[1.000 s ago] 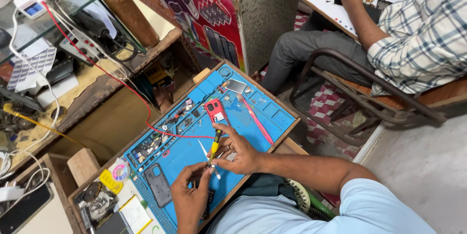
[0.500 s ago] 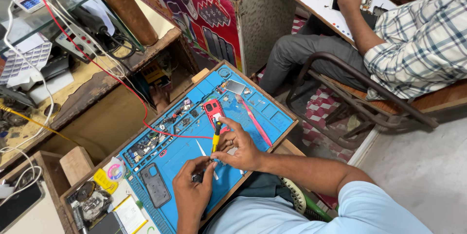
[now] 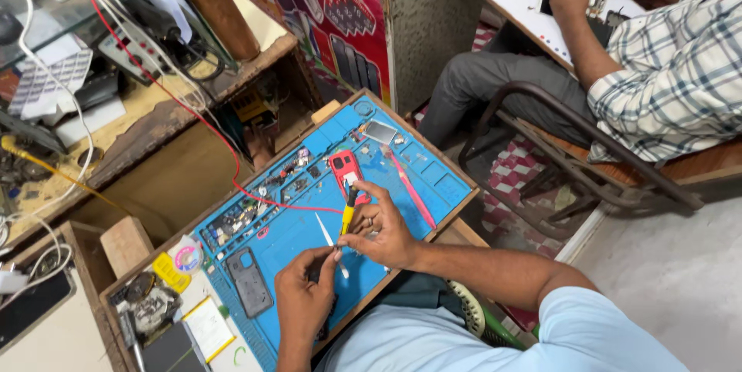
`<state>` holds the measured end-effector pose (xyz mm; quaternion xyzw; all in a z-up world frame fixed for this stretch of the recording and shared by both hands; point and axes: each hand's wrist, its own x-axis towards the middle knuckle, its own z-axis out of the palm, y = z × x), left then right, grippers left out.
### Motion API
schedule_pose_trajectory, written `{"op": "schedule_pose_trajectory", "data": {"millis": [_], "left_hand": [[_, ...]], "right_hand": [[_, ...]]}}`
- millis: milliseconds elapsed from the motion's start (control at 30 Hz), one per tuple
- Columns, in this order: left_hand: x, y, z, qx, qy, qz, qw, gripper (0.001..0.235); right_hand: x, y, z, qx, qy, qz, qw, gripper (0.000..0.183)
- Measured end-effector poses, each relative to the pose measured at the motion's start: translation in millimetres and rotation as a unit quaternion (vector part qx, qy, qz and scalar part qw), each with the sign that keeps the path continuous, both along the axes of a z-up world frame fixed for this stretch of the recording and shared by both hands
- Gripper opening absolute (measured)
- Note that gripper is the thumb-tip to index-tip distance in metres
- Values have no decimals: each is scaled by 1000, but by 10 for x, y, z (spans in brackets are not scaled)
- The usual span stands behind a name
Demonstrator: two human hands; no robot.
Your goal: The person disassembles a mobile phone, removes the battery, and uses a screwdriver to adjust internal components. They handle the phone casing and battery separately, then reassemble the device.
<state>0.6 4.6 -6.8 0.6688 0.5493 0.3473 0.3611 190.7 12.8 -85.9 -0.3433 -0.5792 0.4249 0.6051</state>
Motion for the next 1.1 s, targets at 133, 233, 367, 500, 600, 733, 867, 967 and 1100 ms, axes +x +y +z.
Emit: {"op": "schedule_pose_trajectory", "data": {"millis": [133,233,367,500,600,733,867,967,1100], "left_hand": [[9,-20,43,-8,-16,-6,1000,20],[9,0,59,-7,-28,-16,999,20],[-36,7,-5,-30,-17,-24,999,24],[-97,27,-130,-84,-98,-63,990,28],[-141,81,-229,-162,-226,-105,955,26],[-176,95,-331,-158,-207,-93,961,22],[-160,95,-366,-153,-201,-76,965,19],[-162,94,-366,-152,-195,-67,967,18],[-136,91,-372,-145,-180,-55,971,17]], "right_hand": [[-10,-1,7,15,-10,7,1000,92],[11,23,14,50,-22,13,998,91],[50,40,-9,91,-41,29,995,90],[46,24,-2,98,-33,35,994,92],[60,15,8,102,-11,32,994,93],[40,12,7,91,-15,32,995,93],[49,-2,31,99,-21,37,994,93],[41,-1,56,105,-35,33,993,92],[41,-9,84,102,-28,41,994,92]]}}
